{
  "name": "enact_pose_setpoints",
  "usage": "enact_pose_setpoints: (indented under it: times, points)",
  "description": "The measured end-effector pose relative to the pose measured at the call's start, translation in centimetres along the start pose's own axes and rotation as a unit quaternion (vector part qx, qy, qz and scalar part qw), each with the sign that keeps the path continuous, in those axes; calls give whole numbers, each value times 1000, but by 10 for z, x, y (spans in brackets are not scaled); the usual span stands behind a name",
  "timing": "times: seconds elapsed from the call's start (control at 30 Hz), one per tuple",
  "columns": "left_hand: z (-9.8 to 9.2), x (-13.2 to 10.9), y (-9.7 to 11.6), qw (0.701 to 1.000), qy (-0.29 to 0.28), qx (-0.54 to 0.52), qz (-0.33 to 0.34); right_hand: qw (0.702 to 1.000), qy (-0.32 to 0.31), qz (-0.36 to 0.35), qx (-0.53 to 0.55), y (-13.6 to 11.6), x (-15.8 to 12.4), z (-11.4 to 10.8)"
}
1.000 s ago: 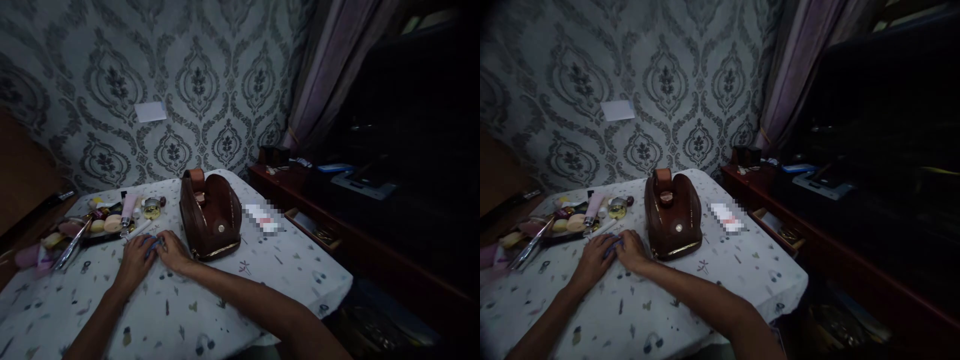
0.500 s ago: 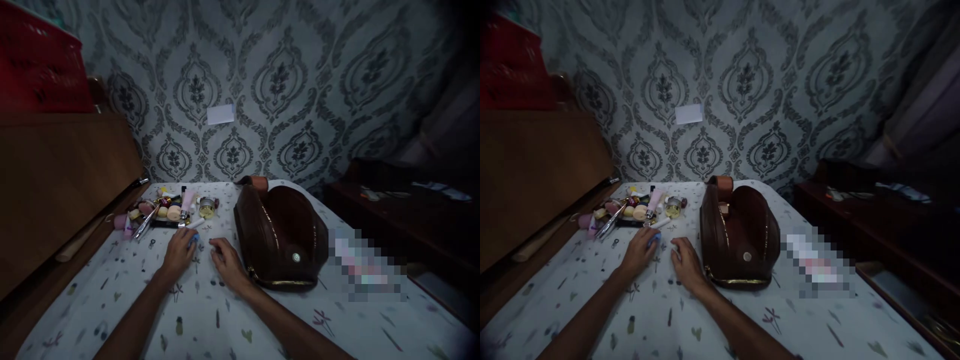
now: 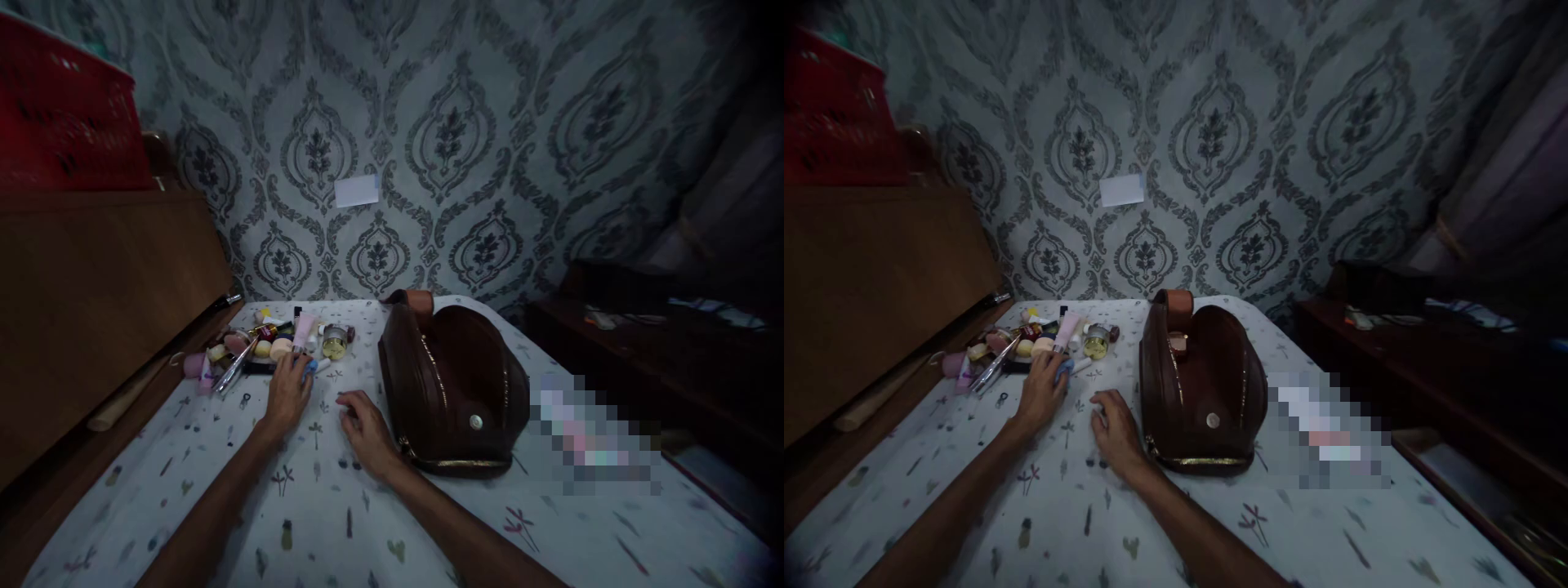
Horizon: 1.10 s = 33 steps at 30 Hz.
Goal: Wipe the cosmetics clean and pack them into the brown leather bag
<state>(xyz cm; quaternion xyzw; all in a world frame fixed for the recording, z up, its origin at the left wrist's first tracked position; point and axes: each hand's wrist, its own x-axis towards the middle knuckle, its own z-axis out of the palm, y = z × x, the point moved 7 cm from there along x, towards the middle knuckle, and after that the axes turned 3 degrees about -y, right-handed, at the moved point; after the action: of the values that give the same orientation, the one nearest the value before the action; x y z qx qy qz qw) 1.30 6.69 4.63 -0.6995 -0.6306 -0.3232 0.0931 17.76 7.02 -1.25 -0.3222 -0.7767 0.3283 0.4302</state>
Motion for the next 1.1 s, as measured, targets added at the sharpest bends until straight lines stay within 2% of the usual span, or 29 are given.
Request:
enact_pose_setpoints:
  times: [0.2, 0.4, 0.53, 0.67, 0.8, 0.9, 1.0, 1.1]
  points:
    - [25, 49, 14, 998, -53, 28, 18, 1000, 6, -4, 7, 0, 0, 1]
    - [62, 102, -1, 995, -104, 7, 2, 1000, 12, 9, 7, 1, 0, 1]
    - [75, 119, -5, 985, -169, -19, 16, 1000, 22, 20, 9, 2, -1, 0]
    - [66, 109, 8, 982, -179, -33, 52, 997, 55, 44, 12, 4, -3, -4]
    - [47, 78, 31, 980, -168, -32, 98, 991, 114, 73, 19, 10, -5, -12]
    - [32, 55, 44, 980, -148, -8, 130, 988, 134, 77, 18, 12, -5, -13]
    - [20, 42, 43, 986, -121, -12, 117, 989, 130, 75, 18, 13, -5, -12]
    - [18, 37, 36, 991, -100, -35, 83, 990, 116, 73, 22, 14, -4, -10]
